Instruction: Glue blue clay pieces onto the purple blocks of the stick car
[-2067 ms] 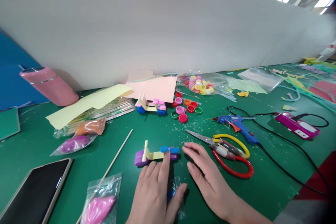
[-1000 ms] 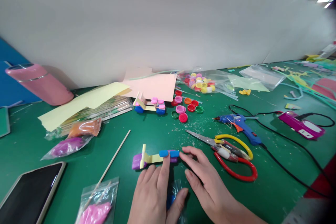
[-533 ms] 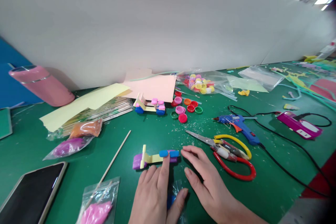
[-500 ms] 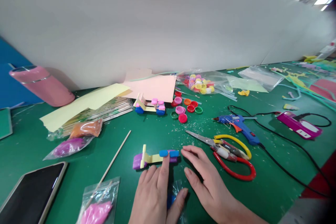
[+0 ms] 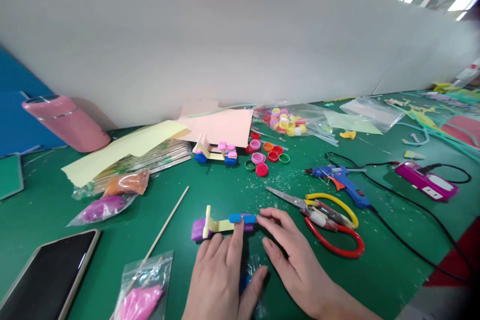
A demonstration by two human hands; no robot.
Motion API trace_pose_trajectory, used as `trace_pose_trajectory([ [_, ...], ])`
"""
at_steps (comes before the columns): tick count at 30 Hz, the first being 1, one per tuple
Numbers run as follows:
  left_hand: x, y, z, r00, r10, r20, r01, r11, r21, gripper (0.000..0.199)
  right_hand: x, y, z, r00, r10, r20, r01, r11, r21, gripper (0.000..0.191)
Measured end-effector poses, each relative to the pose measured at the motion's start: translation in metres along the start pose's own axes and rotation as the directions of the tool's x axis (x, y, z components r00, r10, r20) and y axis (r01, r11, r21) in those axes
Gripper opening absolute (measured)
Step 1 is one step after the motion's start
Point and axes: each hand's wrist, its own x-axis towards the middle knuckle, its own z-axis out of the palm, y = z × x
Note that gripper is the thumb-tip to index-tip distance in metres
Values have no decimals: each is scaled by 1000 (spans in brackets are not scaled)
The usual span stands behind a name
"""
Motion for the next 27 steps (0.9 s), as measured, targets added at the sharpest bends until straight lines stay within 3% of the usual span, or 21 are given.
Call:
trace_pose_trajectory([
  [6,-3,0,1,998,-45,32,46,998,-43,63,1,1,0,999,-20,-24,20,1000,2,36],
  [12,4,-1,-3,1000,9,-2,-9,1000,-14,59,0,1,1,1000,-2,-10,2,1000,-11,36],
  [27,-3,-3,-1,1000,-5,11,6,998,-62,60,0,-1,-1,1000,5,-29,-5,1000,30,33],
])
